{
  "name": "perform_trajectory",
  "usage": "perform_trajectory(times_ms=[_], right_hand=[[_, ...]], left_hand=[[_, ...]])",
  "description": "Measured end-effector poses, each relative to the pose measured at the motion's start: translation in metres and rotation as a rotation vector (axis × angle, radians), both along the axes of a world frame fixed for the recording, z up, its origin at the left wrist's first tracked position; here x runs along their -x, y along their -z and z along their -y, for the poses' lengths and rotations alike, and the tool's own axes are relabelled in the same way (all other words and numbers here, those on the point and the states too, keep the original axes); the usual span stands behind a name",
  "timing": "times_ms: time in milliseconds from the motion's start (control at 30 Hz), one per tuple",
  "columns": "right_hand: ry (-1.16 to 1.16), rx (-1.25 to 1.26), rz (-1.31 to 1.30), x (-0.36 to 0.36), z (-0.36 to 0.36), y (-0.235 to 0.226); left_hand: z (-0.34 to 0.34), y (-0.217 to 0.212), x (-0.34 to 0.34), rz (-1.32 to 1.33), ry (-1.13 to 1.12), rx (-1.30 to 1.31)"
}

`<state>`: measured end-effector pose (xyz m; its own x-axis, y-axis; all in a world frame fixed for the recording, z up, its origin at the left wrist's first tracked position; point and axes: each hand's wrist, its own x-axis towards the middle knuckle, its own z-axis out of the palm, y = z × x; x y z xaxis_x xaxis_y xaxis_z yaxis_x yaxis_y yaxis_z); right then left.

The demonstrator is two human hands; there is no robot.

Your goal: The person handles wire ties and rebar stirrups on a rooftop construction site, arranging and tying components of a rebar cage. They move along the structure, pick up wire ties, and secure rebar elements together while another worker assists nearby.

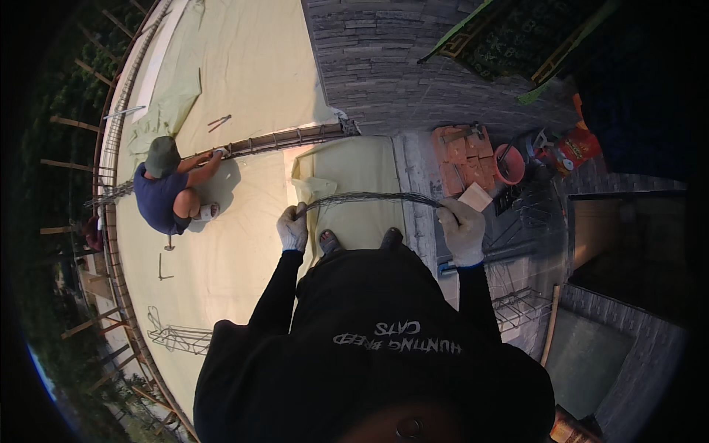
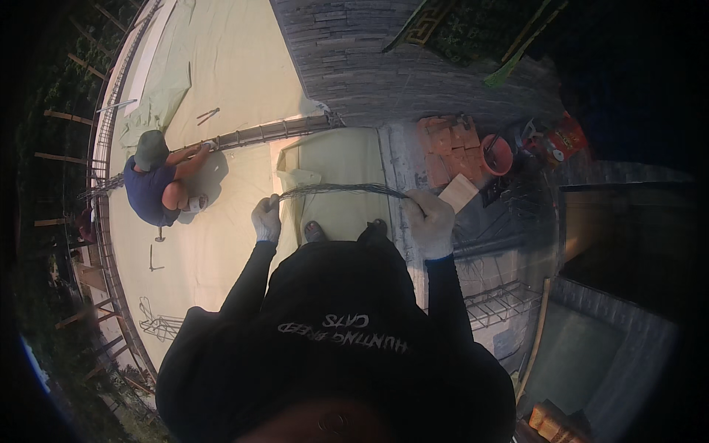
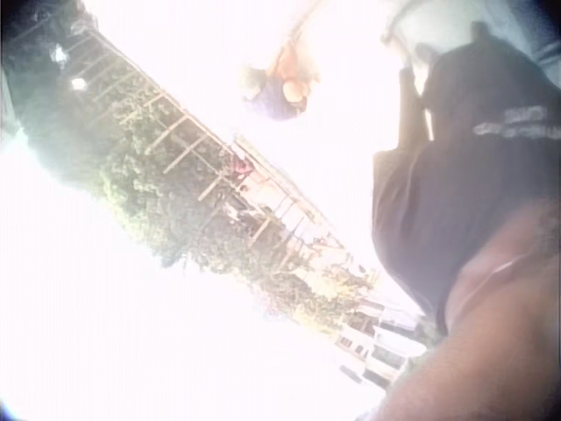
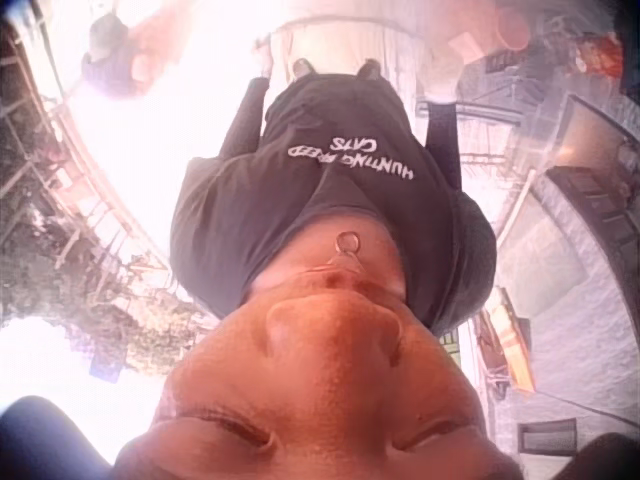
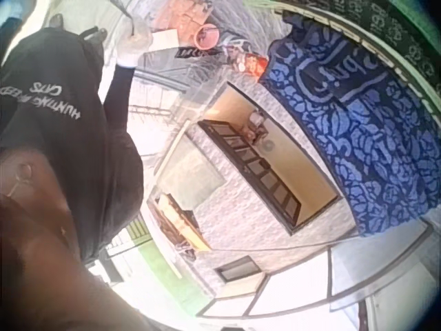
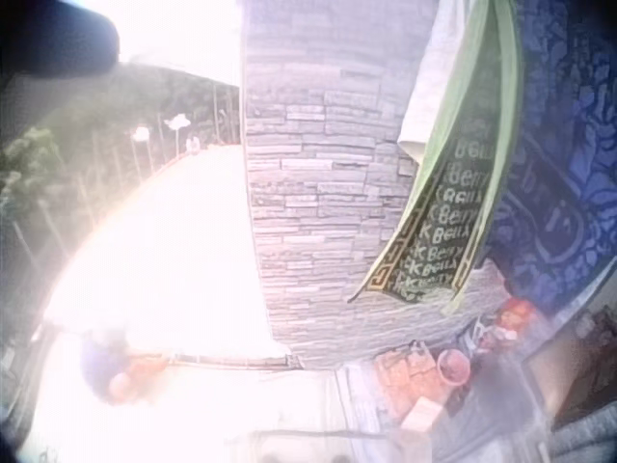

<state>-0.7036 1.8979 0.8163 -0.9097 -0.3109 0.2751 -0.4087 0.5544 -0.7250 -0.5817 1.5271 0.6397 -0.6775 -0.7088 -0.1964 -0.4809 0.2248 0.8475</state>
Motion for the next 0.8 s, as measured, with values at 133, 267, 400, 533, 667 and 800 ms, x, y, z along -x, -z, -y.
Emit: perform_trajectory(times_ms=[133,267,400,533,667,800], right_hand=[[0.152,0.284,0.261,-0.033,0.027,0.006],[0.381,0.183,0.032,-0.023,0.009,0.02],[0.45,0.004,0.085,-0.021,-0.051,0.04],[0.567,-0.02,0.29,-0.039,-0.109,0.063],[0.723,-0.061,0.384,-0.057,-0.136,0.093],[0.984,0.06,0.335,-0.072,-0.181,0.14]], left_hand=[[-0.044,-0.032,0.038,-0.303,-0.276,-0.343],[-0.05,-0.017,0.043,-0.035,0.231,-0.278],[-0.045,-0.002,0.039,0.091,0.675,0.352],[-0.059,0.003,0.038,0.013,0.668,0.272],[-0.054,0.051,0.024,0.269,0.549,-0.158],[-0.067,0.069,0.019,0.516,0.531,-0.479]])
